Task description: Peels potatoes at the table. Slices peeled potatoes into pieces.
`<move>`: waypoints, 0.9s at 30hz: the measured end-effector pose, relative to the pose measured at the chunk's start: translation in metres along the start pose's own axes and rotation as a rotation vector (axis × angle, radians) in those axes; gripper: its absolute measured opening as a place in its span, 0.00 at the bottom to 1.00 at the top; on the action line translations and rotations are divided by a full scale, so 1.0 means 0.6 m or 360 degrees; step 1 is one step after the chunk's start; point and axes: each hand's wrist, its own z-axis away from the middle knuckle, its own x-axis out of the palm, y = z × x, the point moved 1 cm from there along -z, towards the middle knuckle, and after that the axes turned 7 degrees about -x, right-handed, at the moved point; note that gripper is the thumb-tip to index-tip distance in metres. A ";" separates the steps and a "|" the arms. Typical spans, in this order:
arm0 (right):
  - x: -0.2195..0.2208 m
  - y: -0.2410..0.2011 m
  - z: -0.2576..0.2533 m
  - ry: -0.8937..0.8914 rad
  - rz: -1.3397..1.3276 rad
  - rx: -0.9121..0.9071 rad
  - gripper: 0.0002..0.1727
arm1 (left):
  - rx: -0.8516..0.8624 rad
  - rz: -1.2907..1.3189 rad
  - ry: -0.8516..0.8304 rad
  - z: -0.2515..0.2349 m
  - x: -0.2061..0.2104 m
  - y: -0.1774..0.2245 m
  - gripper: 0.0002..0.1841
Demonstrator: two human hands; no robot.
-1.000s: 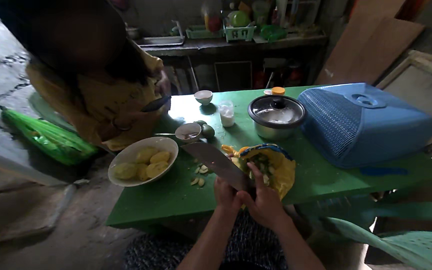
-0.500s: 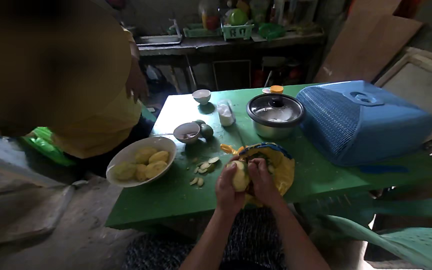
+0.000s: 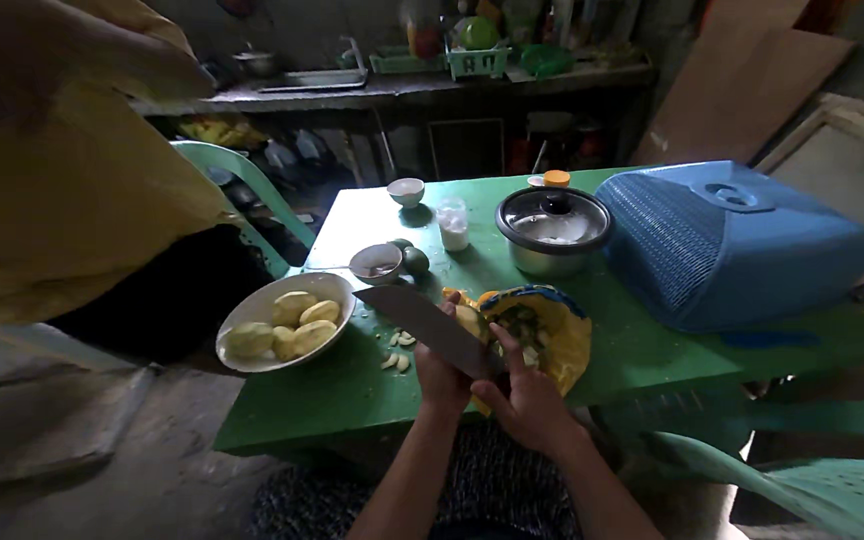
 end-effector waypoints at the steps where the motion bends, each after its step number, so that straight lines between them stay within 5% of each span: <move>1: 0.000 -0.001 0.000 0.0012 0.0038 -0.0012 0.53 | 0.0006 -0.0012 -0.0013 0.003 -0.001 0.000 0.19; 7: -0.011 0.004 -0.018 0.0086 -0.0055 0.0112 0.47 | 0.0034 -0.0206 0.0078 0.029 0.017 -0.008 0.16; 17: -0.002 0.005 0.010 0.0041 -0.0015 -0.0053 0.54 | 0.0032 -0.0036 -0.0068 0.015 -0.002 -0.011 0.20; 27: -0.008 0.005 0.004 -0.0027 -0.0181 0.0004 0.51 | 0.0022 -0.0049 -0.0026 0.021 -0.001 -0.013 0.20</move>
